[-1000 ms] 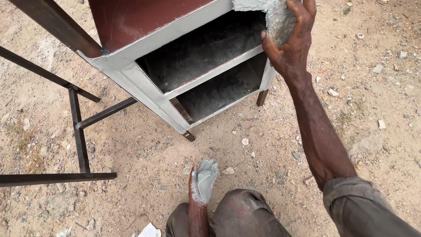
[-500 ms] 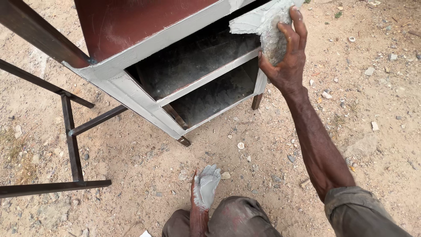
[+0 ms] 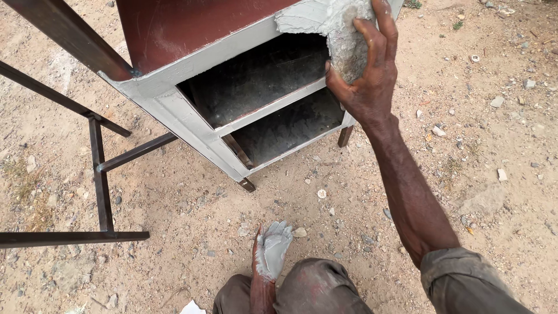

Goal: The person kneels on the ground and uses a putty knife to apply a white paste onto the edges and corners of a metal cabinet. They repeatedly scoop paste from their left hand and spread it along the frame.

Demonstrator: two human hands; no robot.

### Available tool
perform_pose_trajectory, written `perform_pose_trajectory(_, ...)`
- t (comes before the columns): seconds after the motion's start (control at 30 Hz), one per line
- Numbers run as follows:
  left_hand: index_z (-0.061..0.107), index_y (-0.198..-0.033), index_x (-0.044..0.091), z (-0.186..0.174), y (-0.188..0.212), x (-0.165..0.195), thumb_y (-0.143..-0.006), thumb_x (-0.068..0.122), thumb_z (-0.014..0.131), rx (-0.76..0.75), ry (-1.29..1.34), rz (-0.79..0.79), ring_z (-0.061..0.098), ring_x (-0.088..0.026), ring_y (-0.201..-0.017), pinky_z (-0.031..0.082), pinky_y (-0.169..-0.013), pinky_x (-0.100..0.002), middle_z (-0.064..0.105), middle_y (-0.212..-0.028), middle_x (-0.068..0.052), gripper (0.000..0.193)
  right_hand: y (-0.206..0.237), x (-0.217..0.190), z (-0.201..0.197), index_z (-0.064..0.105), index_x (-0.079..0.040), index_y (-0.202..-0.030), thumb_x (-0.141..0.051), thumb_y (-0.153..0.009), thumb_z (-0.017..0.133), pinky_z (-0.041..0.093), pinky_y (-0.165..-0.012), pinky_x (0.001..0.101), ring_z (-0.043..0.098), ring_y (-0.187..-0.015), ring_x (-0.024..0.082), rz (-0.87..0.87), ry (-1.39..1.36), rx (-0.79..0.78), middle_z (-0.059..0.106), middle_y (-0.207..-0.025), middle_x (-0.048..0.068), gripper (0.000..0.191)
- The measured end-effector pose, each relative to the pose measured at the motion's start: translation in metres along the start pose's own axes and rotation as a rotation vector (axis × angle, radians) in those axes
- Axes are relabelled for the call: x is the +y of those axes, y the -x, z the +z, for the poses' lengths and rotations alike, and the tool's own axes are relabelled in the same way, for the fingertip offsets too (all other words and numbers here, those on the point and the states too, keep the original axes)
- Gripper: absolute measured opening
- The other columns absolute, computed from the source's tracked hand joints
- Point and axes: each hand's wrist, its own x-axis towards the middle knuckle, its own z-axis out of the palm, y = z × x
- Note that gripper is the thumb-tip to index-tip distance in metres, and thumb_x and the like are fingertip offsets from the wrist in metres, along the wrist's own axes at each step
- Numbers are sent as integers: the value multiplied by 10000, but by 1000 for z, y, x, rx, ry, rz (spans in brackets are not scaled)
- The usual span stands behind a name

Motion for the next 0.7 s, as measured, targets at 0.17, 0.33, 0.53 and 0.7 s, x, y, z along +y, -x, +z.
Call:
perform_pose_trajectory(0.17,381,-1507,-60,-5,-4,-2,-965,467,549,42,-37,-17,453,-445,-1400,376,-1163,-533,450,-1542,-295,775,8,4,13,334,-156,-1559,-144,-1022,872,379,-1317,439,205,-1619,275,-24,4,6,170,-1690,105,761)
perform_pose_trajectory(0.33,382,-1506,-54,6,-3,-7,-967,462,543,8,-9,-30,463,-444,-1406,364,-1178,-520,456,-1546,-287,763,24,-8,-7,371,-145,-1572,-137,-965,873,330,-1364,500,212,-1601,287,1,91,-7,208,-1721,129,788)
perform_pose_trajectory(0.53,371,-1510,-61,14,6,-5,-965,470,548,27,-32,0,479,-436,-1388,390,-1157,-519,463,-1540,-290,781,7,-15,-26,406,-146,-1536,-121,-956,858,426,-1374,463,260,-1618,287,38,68,-48,239,-1711,106,736)
perform_pose_trajectory(0.7,370,-1493,-77,10,5,-6,-962,475,553,-7,-10,18,487,-453,-1374,415,-1140,-526,467,-1520,-316,788,-5,-13,-18,398,-154,-1546,-134,-1006,913,483,-1348,455,269,-1613,280,-14,68,-48,232,-1701,94,746)
